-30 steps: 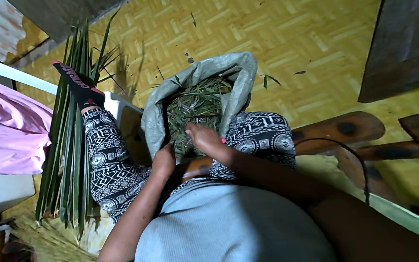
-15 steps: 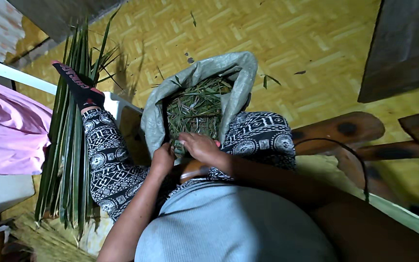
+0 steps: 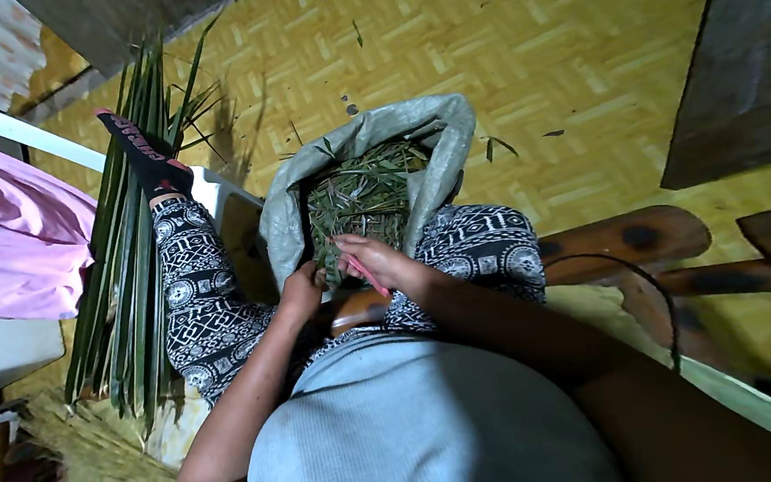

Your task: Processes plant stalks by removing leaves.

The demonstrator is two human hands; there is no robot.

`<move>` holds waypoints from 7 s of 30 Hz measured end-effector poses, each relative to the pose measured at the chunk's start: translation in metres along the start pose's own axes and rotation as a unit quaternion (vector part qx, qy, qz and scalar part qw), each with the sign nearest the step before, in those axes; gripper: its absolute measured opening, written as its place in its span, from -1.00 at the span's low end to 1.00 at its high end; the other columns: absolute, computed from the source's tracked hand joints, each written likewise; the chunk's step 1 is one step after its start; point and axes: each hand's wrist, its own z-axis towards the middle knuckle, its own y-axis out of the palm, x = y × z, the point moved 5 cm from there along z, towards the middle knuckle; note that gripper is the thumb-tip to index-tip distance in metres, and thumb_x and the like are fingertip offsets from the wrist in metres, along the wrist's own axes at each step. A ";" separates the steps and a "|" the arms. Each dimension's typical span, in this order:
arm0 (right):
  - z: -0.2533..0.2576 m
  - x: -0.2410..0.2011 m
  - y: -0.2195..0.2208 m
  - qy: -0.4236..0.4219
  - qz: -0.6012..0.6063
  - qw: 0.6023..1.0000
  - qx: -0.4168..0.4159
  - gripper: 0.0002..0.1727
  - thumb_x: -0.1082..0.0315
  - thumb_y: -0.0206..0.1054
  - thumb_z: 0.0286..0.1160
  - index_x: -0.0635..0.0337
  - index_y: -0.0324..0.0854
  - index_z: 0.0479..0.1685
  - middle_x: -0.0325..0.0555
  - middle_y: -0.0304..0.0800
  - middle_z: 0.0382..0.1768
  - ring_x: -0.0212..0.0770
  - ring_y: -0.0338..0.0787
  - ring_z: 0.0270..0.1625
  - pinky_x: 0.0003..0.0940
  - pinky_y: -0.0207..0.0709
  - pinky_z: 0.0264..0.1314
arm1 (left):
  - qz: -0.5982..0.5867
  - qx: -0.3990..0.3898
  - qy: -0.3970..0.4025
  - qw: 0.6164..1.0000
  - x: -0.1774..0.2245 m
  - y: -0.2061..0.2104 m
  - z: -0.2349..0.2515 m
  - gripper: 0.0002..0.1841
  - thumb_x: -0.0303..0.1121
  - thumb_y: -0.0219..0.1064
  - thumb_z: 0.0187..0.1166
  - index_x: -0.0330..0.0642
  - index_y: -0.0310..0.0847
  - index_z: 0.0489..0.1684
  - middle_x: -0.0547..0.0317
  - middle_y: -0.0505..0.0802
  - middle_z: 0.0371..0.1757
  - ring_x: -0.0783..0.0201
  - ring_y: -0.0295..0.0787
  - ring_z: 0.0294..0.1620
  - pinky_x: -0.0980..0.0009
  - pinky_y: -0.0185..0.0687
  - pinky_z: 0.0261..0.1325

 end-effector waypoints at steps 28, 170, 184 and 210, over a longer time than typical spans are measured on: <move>-0.012 -0.008 0.016 -0.161 -0.608 0.773 0.077 -0.48 0.06 -0.02 0.90 0.05 0.46 0.67 0.19 0.76 0.26 0.22 0.76 0.31 0.22 0.50 0.40 | 0.174 0.020 -0.055 0.983 0.011 0.002 0.004 -0.61 -0.24 -0.02 0.91 -0.33 0.66 0.28 -0.29 0.84 0.16 -0.21 0.79 0.29 -0.19 0.61 0.39; -0.008 -0.019 -0.004 -0.091 -0.354 0.930 0.035 -0.51 0.15 -0.09 0.95 0.15 0.49 0.63 0.19 0.81 0.11 0.12 0.81 0.12 0.19 0.58 0.32 | 0.055 -0.033 -0.047 0.997 -0.005 0.005 0.005 -0.61 -0.25 -0.01 0.92 -0.39 0.64 0.21 -0.11 0.86 -0.04 0.09 0.82 -0.02 0.09 0.67 0.22; -0.019 -0.011 0.014 -0.104 -0.525 0.844 0.044 -0.50 0.12 -0.08 0.94 0.14 0.46 0.65 0.19 0.64 0.47 0.23 0.69 0.46 0.26 0.50 0.48 | 0.149 0.024 -0.049 0.987 0.016 0.005 0.007 -0.61 -0.25 0.00 0.90 -0.35 0.68 0.24 -0.31 0.84 0.14 -0.21 0.80 0.27 -0.18 0.60 0.39; 0.010 -0.014 -0.039 -0.116 -0.446 0.873 0.161 -0.47 0.15 -0.14 0.96 0.22 0.38 0.69 0.31 0.57 0.52 0.35 0.64 0.50 0.38 0.44 0.50 | -0.016 -0.032 -0.047 0.998 0.002 0.004 0.006 -0.60 -0.25 -0.09 0.95 -0.35 0.59 0.34 0.05 0.84 -0.19 0.31 0.72 -0.29 0.33 0.66 -0.05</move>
